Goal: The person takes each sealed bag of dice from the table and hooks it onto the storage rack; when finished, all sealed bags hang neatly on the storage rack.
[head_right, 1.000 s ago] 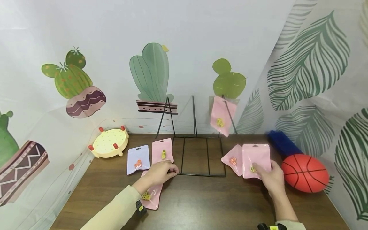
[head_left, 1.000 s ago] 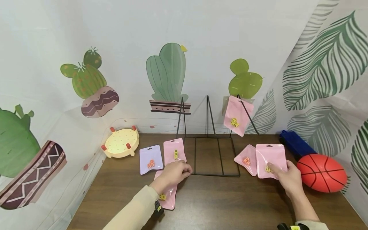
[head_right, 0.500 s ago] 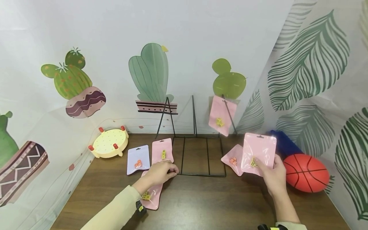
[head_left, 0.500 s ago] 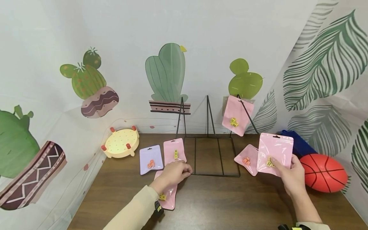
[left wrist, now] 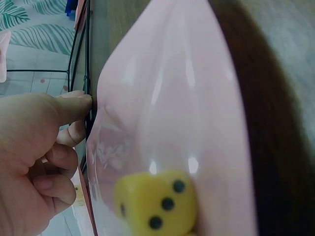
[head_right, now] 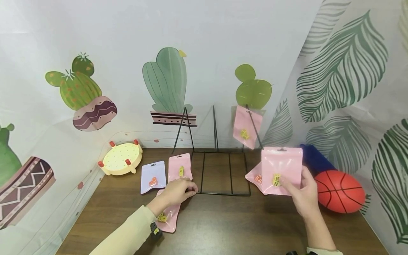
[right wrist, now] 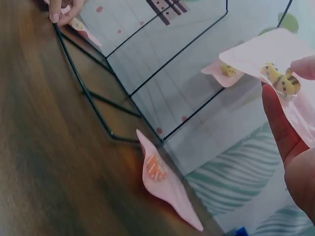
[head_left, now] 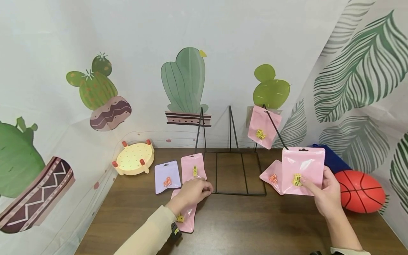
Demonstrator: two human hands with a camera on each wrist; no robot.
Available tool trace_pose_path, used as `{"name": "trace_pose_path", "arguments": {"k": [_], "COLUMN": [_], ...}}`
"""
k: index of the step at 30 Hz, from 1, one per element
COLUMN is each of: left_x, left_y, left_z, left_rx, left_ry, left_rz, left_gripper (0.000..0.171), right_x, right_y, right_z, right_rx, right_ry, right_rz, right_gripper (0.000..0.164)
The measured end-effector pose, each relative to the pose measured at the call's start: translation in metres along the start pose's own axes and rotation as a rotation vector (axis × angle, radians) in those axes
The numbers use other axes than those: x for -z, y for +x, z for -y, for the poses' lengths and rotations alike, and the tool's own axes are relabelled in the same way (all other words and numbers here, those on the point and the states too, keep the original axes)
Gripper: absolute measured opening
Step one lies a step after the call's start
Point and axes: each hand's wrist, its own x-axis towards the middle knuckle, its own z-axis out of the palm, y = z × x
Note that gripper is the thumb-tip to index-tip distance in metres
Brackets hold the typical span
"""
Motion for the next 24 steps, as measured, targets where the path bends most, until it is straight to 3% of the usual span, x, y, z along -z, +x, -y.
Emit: {"name": "trace_pose_path", "arguments": {"k": [2,10,13,24], "left_x": [-0.001,0.0,0.0,0.0], "left_y": [0.0,0.0,0.0,0.0], "left_z": [0.0,0.0,0.001,0.0], "left_rx": [0.001,0.0,0.0,0.002], "left_ry": [0.003,-0.011,-0.011,-0.012], "left_rz": [-0.001,0.002,0.002,-0.008], "left_gripper": [0.008,0.009,0.009,0.008], "right_x": [-0.004,-0.018,-0.023,-0.039], "right_y": [0.0,0.003,0.004,0.003], "right_z": [0.005,0.013,0.014,0.019], "right_rx": [0.051,0.248,0.271,0.285], "right_ry": [0.003,0.195,0.213,0.15], "right_rz": [0.033,0.214,0.247,0.228], "right_gripper": [0.052,0.059,0.059,0.058]}}
